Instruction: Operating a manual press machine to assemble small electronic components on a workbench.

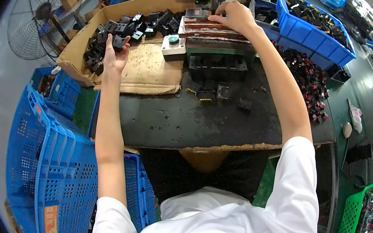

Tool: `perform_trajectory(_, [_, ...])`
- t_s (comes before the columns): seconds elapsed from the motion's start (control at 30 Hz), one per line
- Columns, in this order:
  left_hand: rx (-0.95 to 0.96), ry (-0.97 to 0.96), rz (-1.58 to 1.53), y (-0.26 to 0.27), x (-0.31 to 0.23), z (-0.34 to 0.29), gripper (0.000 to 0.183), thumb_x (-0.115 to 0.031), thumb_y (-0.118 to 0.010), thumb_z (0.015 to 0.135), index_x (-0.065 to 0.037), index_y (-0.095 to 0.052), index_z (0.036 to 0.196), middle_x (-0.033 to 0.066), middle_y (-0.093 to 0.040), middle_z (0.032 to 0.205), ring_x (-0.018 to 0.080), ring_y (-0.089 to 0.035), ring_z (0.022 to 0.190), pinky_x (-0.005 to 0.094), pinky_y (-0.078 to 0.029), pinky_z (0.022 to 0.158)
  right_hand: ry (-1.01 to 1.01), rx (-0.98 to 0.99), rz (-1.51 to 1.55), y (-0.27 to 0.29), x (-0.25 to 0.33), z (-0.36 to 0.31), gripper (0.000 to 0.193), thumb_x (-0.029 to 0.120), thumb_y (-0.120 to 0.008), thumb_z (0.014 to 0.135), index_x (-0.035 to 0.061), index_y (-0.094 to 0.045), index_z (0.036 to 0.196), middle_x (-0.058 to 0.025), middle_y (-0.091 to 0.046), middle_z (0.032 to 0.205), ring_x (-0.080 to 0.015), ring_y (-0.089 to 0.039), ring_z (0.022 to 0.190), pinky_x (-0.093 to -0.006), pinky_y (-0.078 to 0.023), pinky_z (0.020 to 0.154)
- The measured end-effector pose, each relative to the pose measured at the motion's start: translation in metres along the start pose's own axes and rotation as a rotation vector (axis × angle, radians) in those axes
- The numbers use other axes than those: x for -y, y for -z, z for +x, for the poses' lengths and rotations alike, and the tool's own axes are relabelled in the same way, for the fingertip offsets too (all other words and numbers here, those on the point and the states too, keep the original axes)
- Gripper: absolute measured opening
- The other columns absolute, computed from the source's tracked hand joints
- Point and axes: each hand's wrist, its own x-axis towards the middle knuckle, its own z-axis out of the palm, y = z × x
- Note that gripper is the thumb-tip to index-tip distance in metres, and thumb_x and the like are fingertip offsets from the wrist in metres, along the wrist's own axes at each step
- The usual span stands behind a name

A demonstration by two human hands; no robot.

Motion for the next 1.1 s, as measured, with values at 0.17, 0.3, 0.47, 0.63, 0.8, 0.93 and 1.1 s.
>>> perform_trajectory(0.17, [0.021,0.092,0.038,0.004,-0.002,-0.002,0.04,-0.044,-0.049,0.084,-0.005,-0.053,0.092,0.0144,-0.061,0.079,0.0155,-0.049,0.049,0.0228,-0.041,0.044,-0.066,0.031,0.028,0.008,-0.014,-0.011,0.041,0.049,-0.06,0.072,0.0093,-0.068,0.078,-0.0074,-0.064,0.082,-0.0278,-0.06,0.076,-0.0351,-0.048,0.07])
perform_trajectory(0.3, [0.074,0.061,0.001,0.016,-0.002,0.007,0.037,-0.034,-0.053,0.085,0.002,-0.05,0.095,0.0144,-0.057,0.084,0.0201,-0.05,0.063,0.0247,-0.044,0.053,-0.109,0.022,0.138,0.021,-0.024,-0.033,0.025,0.023,-0.058,0.081,0.0039,-0.063,0.096,-0.0135,-0.063,0.092,-0.0234,-0.061,0.085,-0.0295,-0.045,0.076])
perform_trajectory(0.47, [-0.013,0.004,0.001,-0.005,0.008,-0.001,0.019,-0.012,-0.064,0.077,0.002,-0.054,0.085,0.0134,-0.056,0.084,0.0247,-0.055,0.074,0.0265,-0.051,0.066,-0.281,0.013,0.166,0.06,-0.051,-0.102,0.023,0.017,-0.058,0.081,-0.0018,-0.062,0.093,-0.0146,-0.062,0.099,-0.0229,-0.06,0.088,-0.0303,-0.044,0.08])
perform_trajectory(0.63, [0.189,-0.032,0.236,-0.01,0.018,-0.005,0.011,-0.006,-0.06,0.079,0.003,-0.056,0.084,0.0107,-0.058,0.086,0.0226,-0.057,0.08,0.0248,-0.049,0.071,-0.519,-0.097,0.168,0.078,-0.069,-0.168,0.027,0.023,-0.06,0.078,-0.0019,-0.063,0.086,-0.0134,-0.064,0.084,-0.0222,-0.061,0.076,-0.0306,-0.046,0.069])
perform_trajectory(0.8, [0.27,-0.376,0.391,-0.041,0.035,-0.031,0.014,-0.005,-0.061,0.079,-0.001,-0.054,0.09,0.0059,-0.059,0.088,0.0124,-0.057,0.077,0.0216,-0.043,0.072,-0.861,0.166,0.014,0.088,-0.091,-0.196,0.029,0.029,-0.065,0.071,0.0019,-0.065,0.082,-0.0132,-0.063,0.074,-0.0238,-0.062,0.07,-0.032,-0.047,0.065])
perform_trajectory(0.93, [0.288,-0.576,0.587,-0.069,0.046,-0.045,0.033,-0.004,-0.06,0.079,0.001,-0.051,0.111,0.005,-0.058,0.097,0.0092,-0.054,0.084,0.0206,-0.041,0.077,-0.814,0.1,0.033,0.072,-0.094,-0.21,0.019,0.019,-0.064,0.067,0.0065,-0.066,0.082,-0.0141,-0.063,0.079,-0.0298,-0.06,0.078,-0.0371,-0.048,0.07])
perform_trajectory(1.1, [0.443,-0.61,0.951,-0.113,0.05,-0.039,0.042,0.0,-0.059,0.079,0.005,-0.045,0.118,0.0096,-0.056,0.107,0.0112,-0.053,0.094,0.0213,-0.04,0.082,-0.726,0.035,-0.084,0.065,-0.104,-0.204,0.023,0.007,-0.058,0.068,0.0029,-0.063,0.09,-0.0165,-0.062,0.086,-0.0301,-0.059,0.082,-0.0351,-0.046,0.075])
